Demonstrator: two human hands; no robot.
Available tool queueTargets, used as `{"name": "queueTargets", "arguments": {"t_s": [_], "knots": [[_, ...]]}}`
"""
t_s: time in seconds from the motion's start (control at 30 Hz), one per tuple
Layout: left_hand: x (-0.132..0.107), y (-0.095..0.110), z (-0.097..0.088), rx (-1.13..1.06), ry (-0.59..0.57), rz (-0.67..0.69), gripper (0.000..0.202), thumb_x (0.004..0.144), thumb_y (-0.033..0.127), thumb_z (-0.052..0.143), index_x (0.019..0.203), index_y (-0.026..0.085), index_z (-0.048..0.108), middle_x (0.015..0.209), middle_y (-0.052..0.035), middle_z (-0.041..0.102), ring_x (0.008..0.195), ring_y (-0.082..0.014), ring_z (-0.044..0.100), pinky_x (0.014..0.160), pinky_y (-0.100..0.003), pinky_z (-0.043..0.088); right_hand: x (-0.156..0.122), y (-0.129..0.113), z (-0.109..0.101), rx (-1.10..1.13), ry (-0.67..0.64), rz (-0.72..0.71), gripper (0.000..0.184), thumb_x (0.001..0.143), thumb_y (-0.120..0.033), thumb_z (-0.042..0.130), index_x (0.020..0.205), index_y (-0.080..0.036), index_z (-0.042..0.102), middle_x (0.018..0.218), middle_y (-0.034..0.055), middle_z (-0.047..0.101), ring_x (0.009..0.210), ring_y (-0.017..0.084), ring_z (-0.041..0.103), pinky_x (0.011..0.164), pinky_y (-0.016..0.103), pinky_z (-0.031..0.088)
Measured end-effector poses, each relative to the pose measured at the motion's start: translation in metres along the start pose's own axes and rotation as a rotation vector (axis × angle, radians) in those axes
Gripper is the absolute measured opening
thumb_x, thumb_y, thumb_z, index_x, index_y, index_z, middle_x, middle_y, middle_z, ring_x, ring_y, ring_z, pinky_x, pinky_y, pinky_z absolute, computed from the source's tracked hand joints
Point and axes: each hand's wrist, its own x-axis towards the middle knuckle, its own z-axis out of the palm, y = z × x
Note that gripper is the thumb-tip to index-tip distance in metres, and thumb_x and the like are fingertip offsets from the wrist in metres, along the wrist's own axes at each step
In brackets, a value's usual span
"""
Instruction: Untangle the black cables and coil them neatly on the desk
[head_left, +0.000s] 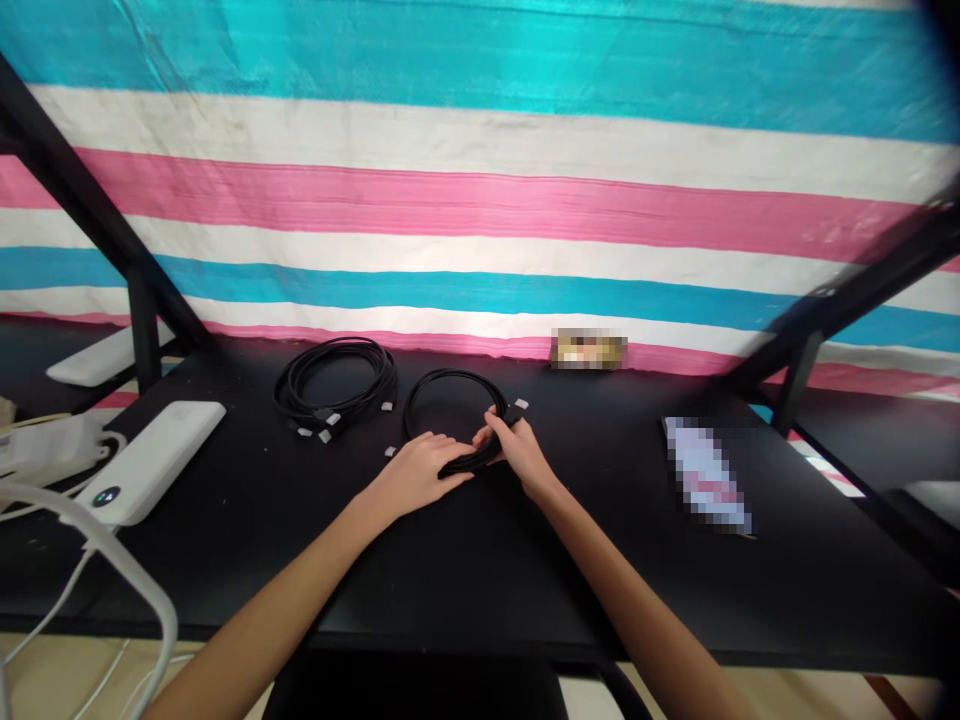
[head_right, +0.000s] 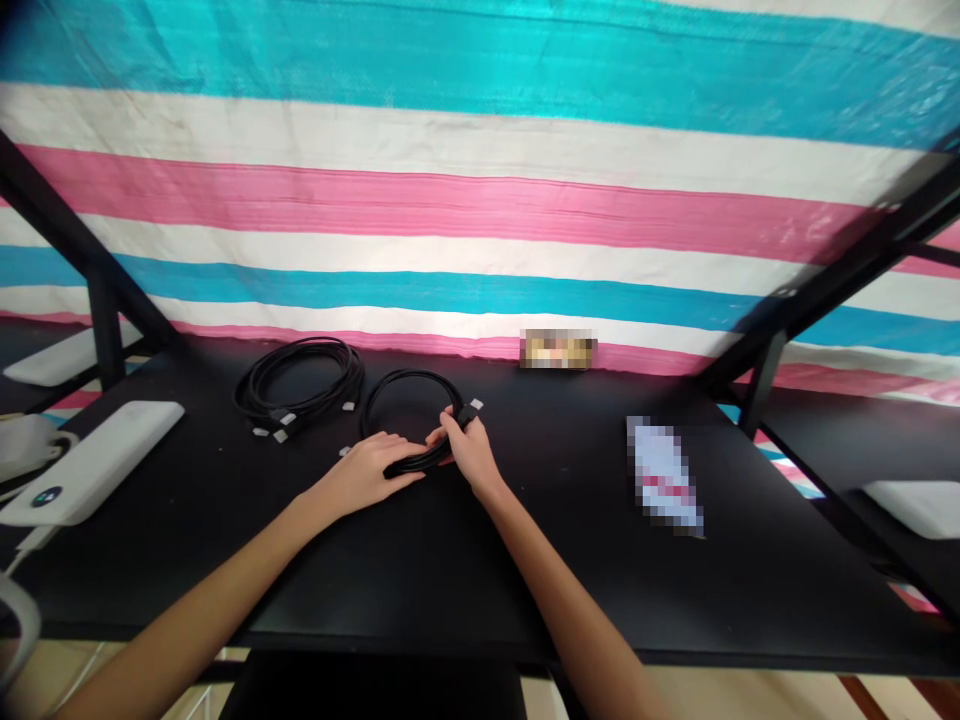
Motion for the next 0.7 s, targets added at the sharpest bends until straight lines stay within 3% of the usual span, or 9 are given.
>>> {"name": "queueTargets", "arguments": {"t_s": [0.13,0.4,0.7], "knots": [[-0.0016,0.0021,0.0,-0.025,0.03,-0.039,0.033,0.088,0.035,0.046,0.114,0.02,0.059,0.107,-0.0102,0.067,0.095,-0.0246,0.061,0.088,-0.04,0.041,0.0004,0.0006,-0.0001,0.007,0.017,0.015,0.027,0.073,-0.028,0.063,0.093,-0.017,0.049,0.056,-0.0014,0.064,0.048,0.013,0.06,0.034,0.019,0.047],[-0.0004,0.0032,0.0015,0.024,0.005,-0.05,0.028,0.092,0.035,0.038,0.103,0.019,0.057,0.099,-0.0094,0.066,0.091,-0.0244,0.061,0.087,-0.041,0.04,0.0004,-0.0031,-0.0012,-0.043,0.008,-0.036,0.024,0.067,-0.034,0.068,0.062,-0.015,0.055,0.056,-0.0016,0.06,0.038,0.006,0.049,0.03,0.014,0.04],[0.0007,0.0011,-0.0015,0.146,0.021,-0.035,0.033,0.094,0.031,0.029,0.093,0.018,0.059,0.089,-0.0096,0.066,0.087,-0.0236,0.061,0.085,-0.038,0.04,-0.0003,-0.005,-0.0016,-0.02,-0.058,0.059,0.025,0.07,-0.036,0.068,0.065,-0.014,0.055,0.054,-0.0008,0.059,0.04,0.007,0.055,0.031,0.012,0.035]]}}
